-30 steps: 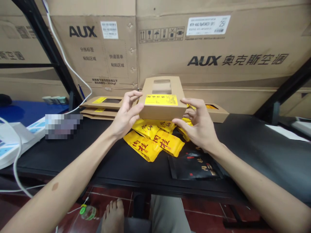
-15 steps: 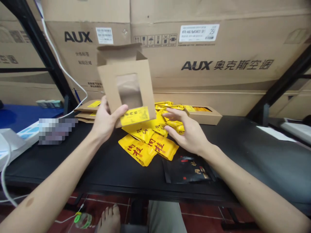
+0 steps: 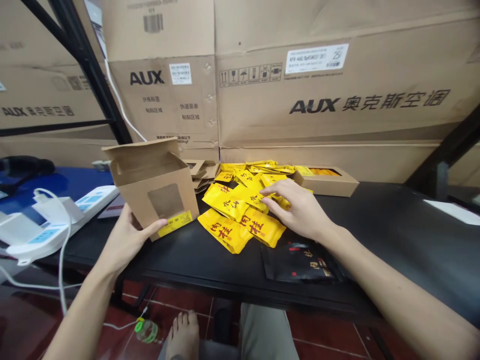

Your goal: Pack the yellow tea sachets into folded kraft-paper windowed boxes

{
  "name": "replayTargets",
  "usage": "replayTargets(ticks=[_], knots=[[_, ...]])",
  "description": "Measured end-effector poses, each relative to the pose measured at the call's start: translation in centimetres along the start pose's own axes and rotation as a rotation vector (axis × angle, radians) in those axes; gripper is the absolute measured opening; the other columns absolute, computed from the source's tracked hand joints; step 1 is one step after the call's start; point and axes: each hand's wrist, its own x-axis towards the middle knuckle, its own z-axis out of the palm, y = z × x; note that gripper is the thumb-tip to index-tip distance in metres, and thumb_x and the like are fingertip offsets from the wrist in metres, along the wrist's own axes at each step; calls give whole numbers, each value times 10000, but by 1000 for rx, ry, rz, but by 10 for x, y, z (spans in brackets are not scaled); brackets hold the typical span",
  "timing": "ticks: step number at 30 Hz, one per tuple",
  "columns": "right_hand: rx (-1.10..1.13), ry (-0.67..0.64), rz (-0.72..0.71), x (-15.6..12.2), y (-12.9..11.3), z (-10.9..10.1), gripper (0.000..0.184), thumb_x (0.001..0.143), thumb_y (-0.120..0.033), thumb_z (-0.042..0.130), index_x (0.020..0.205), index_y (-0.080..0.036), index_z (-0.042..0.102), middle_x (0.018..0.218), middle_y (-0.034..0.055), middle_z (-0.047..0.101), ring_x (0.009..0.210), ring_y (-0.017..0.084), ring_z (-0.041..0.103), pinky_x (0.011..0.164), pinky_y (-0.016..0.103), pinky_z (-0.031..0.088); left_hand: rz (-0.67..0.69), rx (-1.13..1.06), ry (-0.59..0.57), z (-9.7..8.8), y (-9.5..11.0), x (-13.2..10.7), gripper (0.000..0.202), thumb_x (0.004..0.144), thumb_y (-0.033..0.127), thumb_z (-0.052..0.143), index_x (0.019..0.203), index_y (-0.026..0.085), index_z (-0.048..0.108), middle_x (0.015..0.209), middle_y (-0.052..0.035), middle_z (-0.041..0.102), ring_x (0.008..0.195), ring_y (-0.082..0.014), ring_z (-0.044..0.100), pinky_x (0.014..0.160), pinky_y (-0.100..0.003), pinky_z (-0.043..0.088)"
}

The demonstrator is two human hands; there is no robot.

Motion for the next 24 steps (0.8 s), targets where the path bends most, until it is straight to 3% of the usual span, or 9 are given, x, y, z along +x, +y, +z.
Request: replayTargets(ticks=[3, 12, 18, 24], knots=[[-2, 5, 7, 0, 2, 2, 145, 1004, -302, 603, 987, -211, 715, 953, 77, 785, 934, 238, 732, 859, 421, 610, 15, 20, 2, 1, 3, 0, 689, 727, 422, 899, 1301, 264, 552, 1541, -124, 628, 1450, -382, 584, 1250, -572, 439], [5, 2, 22, 0, 3, 2, 150, 995, -285, 602, 944, -215, 724, 939, 78, 797, 900, 237, 741, 826, 420, 615, -22, -52, 5, -1, 4, 0, 659, 699, 369, 935, 1246, 286, 576, 1521, -85, 652, 1445, -346, 596, 1245, -535, 459], [-8, 20, -2, 0, 3, 2, 151, 1005, -291, 599, 944, -219, 717, 925, 66, 791, 904, 227, 741, 825, 403, 612, 15, -129, 1, -4, -4, 3, 601, 806, 430, 860, 1307, 288, 558, 1567, -79, 612, 1496, -313, 541, 1270, -473, 421], [-18, 40, -21, 0, 3, 3, 152, 1007, -275, 600, 941, -204, 717, 921, 71, 794, 886, 228, 737, 810, 402, 611, -5, -107, 9, -4, -5, 3, 622, 799, 429, 874, 1317, 284, 562, 1564, -79, 617, 1481, -313, 558, 1257, -471, 442]])
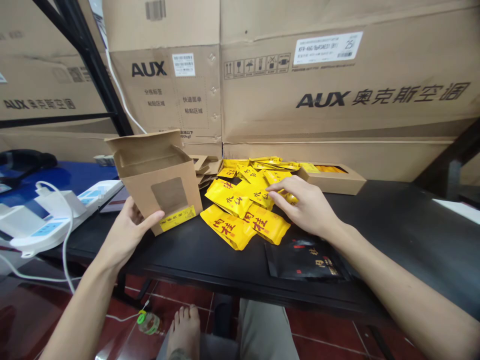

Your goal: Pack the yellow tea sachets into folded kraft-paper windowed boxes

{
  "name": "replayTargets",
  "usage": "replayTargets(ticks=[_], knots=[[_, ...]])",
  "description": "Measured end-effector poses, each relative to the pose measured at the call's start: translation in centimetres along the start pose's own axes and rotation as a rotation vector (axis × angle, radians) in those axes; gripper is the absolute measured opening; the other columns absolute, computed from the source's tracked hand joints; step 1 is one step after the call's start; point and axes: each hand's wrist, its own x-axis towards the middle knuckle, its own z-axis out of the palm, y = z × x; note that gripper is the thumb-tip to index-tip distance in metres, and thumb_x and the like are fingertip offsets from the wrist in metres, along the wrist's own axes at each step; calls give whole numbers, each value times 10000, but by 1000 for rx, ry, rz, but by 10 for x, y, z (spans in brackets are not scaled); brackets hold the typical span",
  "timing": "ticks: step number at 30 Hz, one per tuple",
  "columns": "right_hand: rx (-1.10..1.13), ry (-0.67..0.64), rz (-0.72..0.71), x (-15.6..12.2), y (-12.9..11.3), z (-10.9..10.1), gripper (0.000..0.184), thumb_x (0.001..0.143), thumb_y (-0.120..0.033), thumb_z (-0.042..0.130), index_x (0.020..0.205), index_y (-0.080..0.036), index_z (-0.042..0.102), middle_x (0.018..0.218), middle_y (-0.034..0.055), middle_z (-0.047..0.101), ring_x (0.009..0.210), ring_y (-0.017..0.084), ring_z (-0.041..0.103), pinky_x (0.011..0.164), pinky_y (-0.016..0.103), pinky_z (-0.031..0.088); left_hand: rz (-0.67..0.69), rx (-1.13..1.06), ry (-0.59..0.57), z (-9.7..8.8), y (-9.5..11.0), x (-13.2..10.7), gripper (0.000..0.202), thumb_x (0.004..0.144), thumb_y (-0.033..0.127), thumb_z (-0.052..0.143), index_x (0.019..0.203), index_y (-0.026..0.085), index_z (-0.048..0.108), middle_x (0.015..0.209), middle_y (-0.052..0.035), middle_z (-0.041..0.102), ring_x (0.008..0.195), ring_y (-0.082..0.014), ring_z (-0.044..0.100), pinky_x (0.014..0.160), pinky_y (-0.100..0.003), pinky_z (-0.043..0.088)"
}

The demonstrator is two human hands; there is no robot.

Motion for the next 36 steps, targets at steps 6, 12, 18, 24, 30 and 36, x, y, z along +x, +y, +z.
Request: replayTargets(ticks=[6, 12, 18, 24, 30, 36], knots=[[29, -32, 49, 0, 1, -1, 157, 1002, -292, 600, 935, -221, 723, 938, 69, 794, 916, 237, 734, 845, 413, 599, -17, 5, -11, 0, 0, 0, 626, 782, 420, 888, 1310, 283, 581, 1531, -83, 651, 1457, -317, 585, 1256, -486, 446], [13, -35, 38, -1, 1, 0, 169, 1007, -292, 593, 939, -212, 726, 931, 72, 794, 899, 229, 732, 831, 394, 594, -2, 11, -19, 0, 0, 0, 674, 756, 414, 898, 1330, 259, 579, 1522, -102, 660, 1452, -335, 590, 1257, -514, 445], [-56, -1, 94, -2, 4, 1, 190, 1003, -290, 582, 930, -197, 731, 941, 80, 804, 924, 249, 750, 840, 398, 598, 5, 20, 7, -3, -9, 4, 791, 725, 429, 899, 1401, 197, 560, 1525, -158, 647, 1424, -353, 609, 1235, -524, 466], [-200, 90, 258, -2, 11, -1, 226, 1002, -345, 557, 959, -214, 735, 958, 100, 802, 937, 272, 752, 864, 421, 591, 20, -4, -4, -3, -11, 4, 810, 718, 417, 907, 1412, 188, 557, 1517, -164, 650, 1407, -353, 618, 1229, -527, 468], [-347, 111, 386, 0, 23, -10, 251, 985, -346, 546, 995, -197, 748, 926, 116, 797, 889, 278, 734, 811, 418, 574, 26, -4, -13, -2, -8, 2, 785, 750, 403, 882, 1419, 175, 540, 1541, -173, 626, 1412, -351, 611, 1237, -535, 449], [-398, 61, 502, 1, 32, -19, 266, 980, -341, 541, 1038, -191, 752, 987, 134, 801, 931, 290, 728, 813, 416, 551, 12, -8, -12, 0, -6, 0, 748, 777, 399, 867, 1415, 184, 541, 1539, -162, 630, 1411, -332, 615, 1239, -513, 449]])
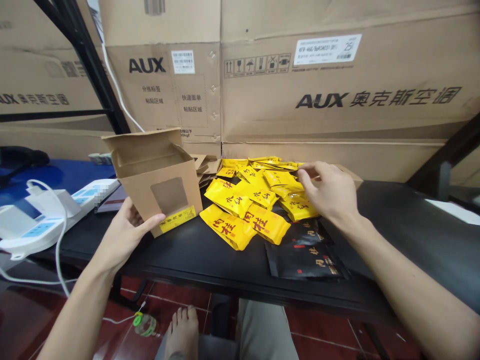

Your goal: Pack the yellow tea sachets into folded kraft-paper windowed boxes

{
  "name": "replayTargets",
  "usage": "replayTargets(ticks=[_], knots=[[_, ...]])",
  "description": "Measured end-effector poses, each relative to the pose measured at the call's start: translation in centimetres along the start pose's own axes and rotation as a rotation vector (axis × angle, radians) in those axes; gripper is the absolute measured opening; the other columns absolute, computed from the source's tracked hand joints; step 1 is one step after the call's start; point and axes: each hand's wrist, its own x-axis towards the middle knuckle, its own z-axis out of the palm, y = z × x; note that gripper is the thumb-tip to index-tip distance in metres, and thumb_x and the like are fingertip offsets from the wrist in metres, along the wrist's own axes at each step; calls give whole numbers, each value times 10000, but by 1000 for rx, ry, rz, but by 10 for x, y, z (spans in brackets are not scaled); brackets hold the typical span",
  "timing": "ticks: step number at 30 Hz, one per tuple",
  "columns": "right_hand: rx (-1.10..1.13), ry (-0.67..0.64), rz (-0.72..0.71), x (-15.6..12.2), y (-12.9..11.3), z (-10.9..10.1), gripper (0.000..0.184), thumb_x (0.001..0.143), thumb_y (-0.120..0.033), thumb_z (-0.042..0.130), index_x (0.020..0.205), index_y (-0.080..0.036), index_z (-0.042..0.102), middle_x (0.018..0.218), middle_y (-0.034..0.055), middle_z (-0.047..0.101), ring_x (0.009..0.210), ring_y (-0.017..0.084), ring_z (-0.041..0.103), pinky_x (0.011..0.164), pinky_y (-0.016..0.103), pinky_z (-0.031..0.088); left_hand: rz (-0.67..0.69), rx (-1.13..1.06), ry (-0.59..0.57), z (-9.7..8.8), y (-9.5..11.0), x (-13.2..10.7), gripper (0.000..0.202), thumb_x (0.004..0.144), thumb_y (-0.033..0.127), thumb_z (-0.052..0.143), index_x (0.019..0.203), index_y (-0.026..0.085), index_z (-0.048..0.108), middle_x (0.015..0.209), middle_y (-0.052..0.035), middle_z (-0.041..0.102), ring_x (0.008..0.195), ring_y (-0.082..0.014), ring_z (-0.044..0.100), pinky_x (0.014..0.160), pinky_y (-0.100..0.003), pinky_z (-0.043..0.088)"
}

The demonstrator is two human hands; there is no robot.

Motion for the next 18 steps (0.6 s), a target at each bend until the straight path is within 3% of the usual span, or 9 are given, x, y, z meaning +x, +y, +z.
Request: replayTargets(ticks=[8, 12, 15, 18], knots=[[-4, -22, 49, 2, 8, 0, 294, 960, -354, 546, 1067, -183, 761, 984, 141, 797, 852, 270, 712, 789, 402, 546, 6, 12, 8, -2, -2, -1, 691, 778, 395, 867, 1367, 209, 560, 1510, -142, 656, 1371, -304, 649, 1211, -479, 489], [-6, -68, -33, 6, 6, 5, 331, 978, -367, 510, 1084, -173, 756, 1028, 154, 796, 926, 287, 721, 847, 426, 562, -8, 21, 28, -3, 1, -2, 644, 781, 394, 866, 1320, 213, 563, 1477, -139, 681, 1347, -301, 672, 1185, -464, 522], [-77, -151, -164, 24, -9, 12, 344, 995, -350, 482, 1097, -167, 756, 1090, 161, 791, 1072, 320, 709, 939, 462, 559, -24, 44, 43, -2, 3, -1, 614, 756, 389, 875, 1269, 219, 583, 1396, -134, 735, 1294, -325, 709, 1143, -484, 565], [-175, -319, -244, 56, -37, 26, 368, 1016, -341, 462, 1164, -161, 747, 1211, 166, 770, 1180, 341, 678, 972, 474, 552, -15, 50, 69, -1, 2, -1, 586, 728, 362, 879, 1233, 240, 607, 1347, -117, 764, 1263, -346, 727, 1120, -507, 588]])
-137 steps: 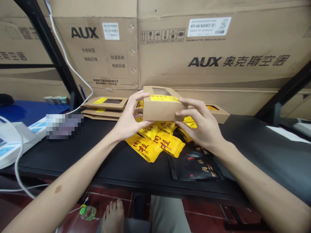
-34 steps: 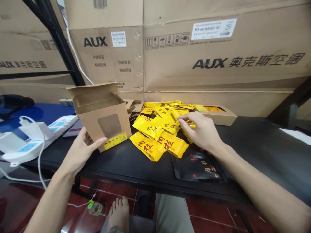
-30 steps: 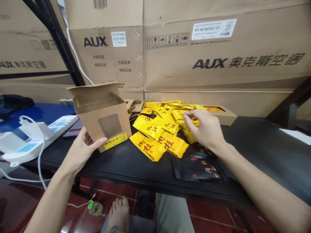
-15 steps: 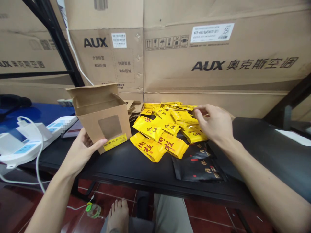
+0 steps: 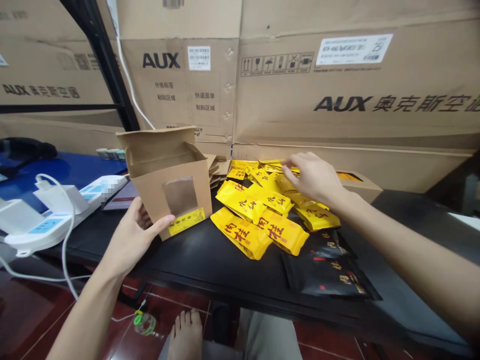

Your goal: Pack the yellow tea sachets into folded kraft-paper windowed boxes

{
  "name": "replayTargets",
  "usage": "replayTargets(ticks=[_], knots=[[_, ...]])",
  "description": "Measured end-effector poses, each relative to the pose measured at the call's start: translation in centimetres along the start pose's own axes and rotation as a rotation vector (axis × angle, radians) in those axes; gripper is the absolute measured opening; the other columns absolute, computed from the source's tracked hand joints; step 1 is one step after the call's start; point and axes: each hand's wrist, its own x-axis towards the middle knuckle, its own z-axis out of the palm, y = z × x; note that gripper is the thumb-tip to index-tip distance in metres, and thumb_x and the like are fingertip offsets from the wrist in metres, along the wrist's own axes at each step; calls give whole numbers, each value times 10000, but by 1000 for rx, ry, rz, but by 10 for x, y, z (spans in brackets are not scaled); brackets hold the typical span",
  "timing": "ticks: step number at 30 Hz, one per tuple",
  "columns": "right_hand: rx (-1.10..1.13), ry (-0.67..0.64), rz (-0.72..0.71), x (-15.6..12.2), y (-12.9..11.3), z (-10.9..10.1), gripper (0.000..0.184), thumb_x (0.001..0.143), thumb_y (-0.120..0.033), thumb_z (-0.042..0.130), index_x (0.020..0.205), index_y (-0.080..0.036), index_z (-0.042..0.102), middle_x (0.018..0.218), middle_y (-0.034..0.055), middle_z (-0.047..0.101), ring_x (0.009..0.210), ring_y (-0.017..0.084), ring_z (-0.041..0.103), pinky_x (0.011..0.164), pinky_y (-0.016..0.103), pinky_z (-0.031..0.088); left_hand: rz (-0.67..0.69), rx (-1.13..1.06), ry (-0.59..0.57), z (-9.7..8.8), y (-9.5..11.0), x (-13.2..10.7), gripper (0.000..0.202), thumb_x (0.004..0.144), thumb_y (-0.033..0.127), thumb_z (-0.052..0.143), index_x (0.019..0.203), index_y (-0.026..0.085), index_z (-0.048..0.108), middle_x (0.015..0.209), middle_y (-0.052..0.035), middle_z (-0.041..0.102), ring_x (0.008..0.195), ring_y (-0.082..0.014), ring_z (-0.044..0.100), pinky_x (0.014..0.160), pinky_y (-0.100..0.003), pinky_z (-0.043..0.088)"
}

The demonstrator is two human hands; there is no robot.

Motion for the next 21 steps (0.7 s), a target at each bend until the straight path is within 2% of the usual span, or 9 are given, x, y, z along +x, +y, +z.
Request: replayTargets(ticks=[3, 5, 9, 14, 16, 18, 21], knots=[[-98, -183, -2, 45, -20, 7, 389, 1016, -310, 465, 1202, -134, 757, 1295, 199, 740, 1232, 360, 661, 982, 472, 549, 9, -26, -3, 0, -2, 0, 596, 716, 351, 884, 1238, 257, 612, 1385, -98, 747, 1284, -340, 716, 1136, -505, 578], [-157, -243, 11, 70, -29, 17, 400, 1012, -317, 495, 1200, -95, 769, 1292, 238, 732, 1245, 375, 656, 997, 479, 542, 11, -53, -18, 0, -3, 1, 624, 701, 357, 893, 1246, 251, 608, 1397, -98, 739, 1291, -330, 712, 1147, -498, 566], [-203, -228, 37, 99, -35, 45, 436, 952, -368, 642, 1166, -12, 776, 1270, 313, 714, 1270, 405, 640, 1017, 494, 528, 15, -90, -35, -2, -4, 1, 702, 649, 391, 930, 1250, 226, 606, 1394, -124, 733, 1288, -331, 712, 1142, -496, 561], [-199, -156, 80, 108, -33, 64, 266, 886, -181, 626, 995, -26, 812, 1076, 316, 755, 1064, 365, 715, 850, 455, 562, 11, -90, -66, -3, -6, 3, 730, 636, 413, 933, 1257, 228, 596, 1387, -143, 733, 1289, -338, 711, 1129, -508, 563], [-202, -121, 75, 110, -32, 59, 251, 885, -163, 609, 989, -51, 808, 1048, 296, 759, 997, 343, 719, 802, 446, 554, 16, -89, -73, -4, -7, 3, 713, 648, 409, 926, 1256, 235, 596, 1398, -141, 727, 1293, -334, 709, 1133, -512, 559], [-179, -56, 53, 112, -33, 43, 274, 914, -164, 576, 1057, -65, 788, 1092, 281, 756, 983, 333, 717, 798, 447, 547, 20, -92, -77, -4, -9, 4, 703, 665, 411, 921, 1263, 237, 596, 1414, -139, 716, 1300, -327, 704, 1141, -513, 552], [-47, 70, 29, 106, -40, -2, 284, 978, -197, 529, 1102, -108, 767, 1127, 238, 765, 986, 311, 721, 851, 450, 541, 23, -103, -84, -5, -13, 4, 717, 670, 427, 928, 1273, 233, 590, 1434, -138, 702, 1307, -319, 697, 1156, -511, 539]])
